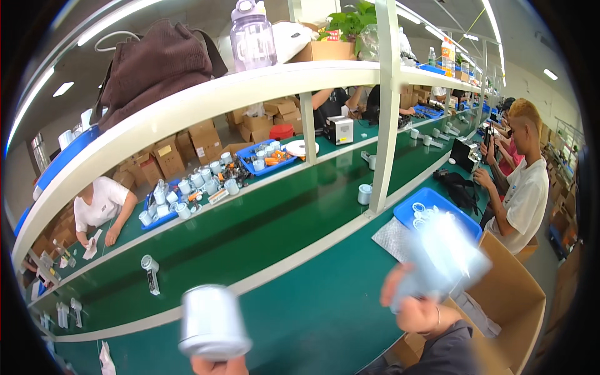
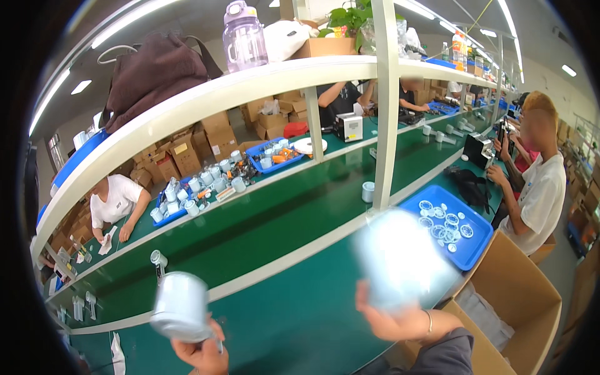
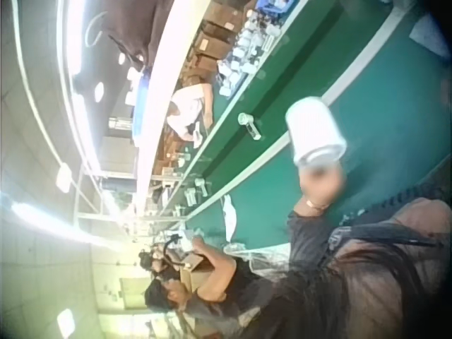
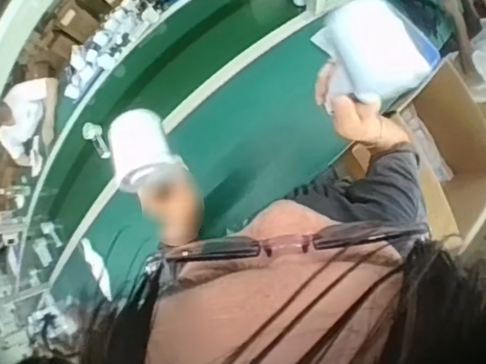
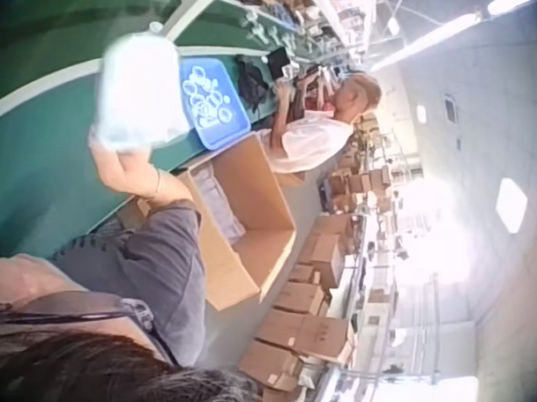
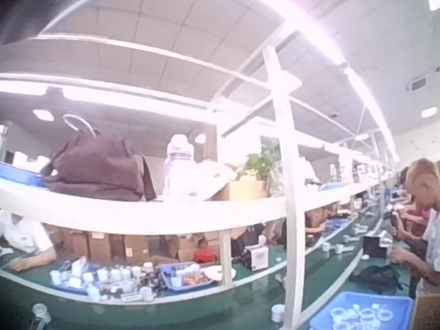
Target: The person assembles small, light-blue handheld fans on a green assembly line. They pick up fan bodies and internal circuit boards, attach them together, and place the assembled units on the table. The person also handles bubble wrap and picks up a water bottle during the process.
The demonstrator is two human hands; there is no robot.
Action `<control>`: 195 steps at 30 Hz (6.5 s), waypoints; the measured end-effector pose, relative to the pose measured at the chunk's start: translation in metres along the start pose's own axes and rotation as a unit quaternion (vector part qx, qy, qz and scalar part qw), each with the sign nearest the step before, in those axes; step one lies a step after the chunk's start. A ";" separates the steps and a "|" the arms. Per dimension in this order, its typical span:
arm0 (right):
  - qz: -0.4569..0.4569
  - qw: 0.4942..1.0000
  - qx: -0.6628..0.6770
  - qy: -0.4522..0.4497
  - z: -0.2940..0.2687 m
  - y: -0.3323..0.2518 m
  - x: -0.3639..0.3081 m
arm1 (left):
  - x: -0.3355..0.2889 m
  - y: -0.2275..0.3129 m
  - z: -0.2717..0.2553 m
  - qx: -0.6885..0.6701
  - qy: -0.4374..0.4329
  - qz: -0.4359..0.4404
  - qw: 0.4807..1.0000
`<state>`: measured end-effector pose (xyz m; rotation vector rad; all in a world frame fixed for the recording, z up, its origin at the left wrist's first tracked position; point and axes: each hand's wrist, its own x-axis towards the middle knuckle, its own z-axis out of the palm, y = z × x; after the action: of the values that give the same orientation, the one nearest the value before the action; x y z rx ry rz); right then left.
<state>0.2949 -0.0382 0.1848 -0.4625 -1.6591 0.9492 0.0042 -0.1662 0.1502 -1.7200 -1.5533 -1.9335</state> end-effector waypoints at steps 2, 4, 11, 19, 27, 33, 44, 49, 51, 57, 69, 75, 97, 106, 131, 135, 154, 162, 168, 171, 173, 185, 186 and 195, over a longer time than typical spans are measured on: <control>-0.369 0.914 0.060 0.156 0.011 0.006 0.009 | -0.004 0.003 0.004 -0.156 0.142 -0.011 0.977; -0.379 0.917 -0.067 0.104 0.004 0.016 0.020 | -0.008 -0.023 -0.014 -0.050 0.047 0.095 0.993; -0.333 0.920 0.002 0.209 0.010 0.023 0.018 | -0.012 -0.010 -0.009 -0.107 0.152 0.076 0.980; -0.360 0.900 0.060 0.240 0.002 0.006 0.019 | 0.002 -0.014 0.006 -0.094 0.135 0.116 0.979; -0.266 0.911 0.016 0.316 0.015 -0.008 0.016 | 0.000 0.000 0.012 -0.182 0.179 0.064 0.965; -0.204 0.910 0.130 0.336 0.009 -0.002 0.008 | -0.004 -0.004 0.003 -0.249 0.213 0.070 0.942; -0.040 0.998 0.012 0.054 0.003 -0.046 0.018 | -0.016 -0.006 -0.013 0.128 0.069 0.005 0.989; -0.053 0.995 -0.078 -0.025 0.002 0.039 0.013 | -0.012 -0.041 0.019 -0.172 -0.036 -0.149 0.973; 0.127 0.991 -0.035 0.011 0.002 0.043 0.003 | -0.021 -0.047 0.011 -0.186 -0.066 -0.268 0.943; 0.513 0.819 -0.155 -0.206 -0.012 0.111 -0.043 | -0.056 -0.076 -0.001 0.025 -0.319 -0.186 0.929; -0.439 0.887 0.031 0.142 -0.003 0.021 -0.004 | 0.007 -0.003 0.014 -0.023 0.227 0.157 0.961; -0.463 0.843 0.087 0.259 0.010 0.012 0.015 | 0.007 -0.006 0.005 -0.083 0.283 0.188 0.937; -0.015 0.988 0.117 0.100 0.061 0.042 0.074 | 0.040 -0.028 0.091 -0.267 0.130 -0.071 0.952; -0.105 0.989 0.030 0.097 0.067 0.058 0.045 | 0.024 -0.029 0.080 -0.152 0.204 0.073 0.964; -0.423 0.879 0.000 0.220 0.070 0.061 0.054 | 0.026 -0.012 0.042 0.273 0.082 0.019 0.958; -0.142 0.985 -0.001 0.098 0.058 0.042 0.033 | 0.024 -0.016 0.076 -0.141 0.204 0.069 0.966; -0.499 0.781 0.068 0.371 0.061 0.034 0.047 | 0.028 -0.004 0.051 -0.143 0.253 0.164 0.943; -0.380 0.847 0.350 0.126 0.047 0.010 0.018 | 0.041 0.018 0.018 -0.618 -0.056 -0.152 0.770; -0.100 0.989 0.107 -0.003 -0.014 0.032 0.032 | 0.027 -0.047 0.052 -0.336 0.009 -0.032 0.941; -0.113 0.979 -0.047 0.162 0.044 0.017 0.068 | 0.038 -0.040 0.057 -0.009 0.240 0.058 0.969; -0.120 0.975 0.087 0.168 0.054 0.031 0.063 | 0.037 -0.036 0.046 -0.001 0.294 0.078 0.953; -0.386 0.910 0.119 0.096 0.000 -0.020 0.033 | 0.052 0.038 0.047 -0.354 0.116 -0.176 0.911; -0.380 0.884 -0.024 0.270 0.009 -0.011 0.037 | 0.046 0.031 0.047 -0.288 0.225 -0.095 0.926; -0.223 0.945 0.173 0.162 0.034 0.007 0.023 | 0.031 -0.003 0.033 -0.077 0.294 0.139 0.942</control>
<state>0.2550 -0.0294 0.1911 0.0062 -1.1926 0.7526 0.0135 -0.1251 0.1677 -1.1527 -0.9172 -2.1745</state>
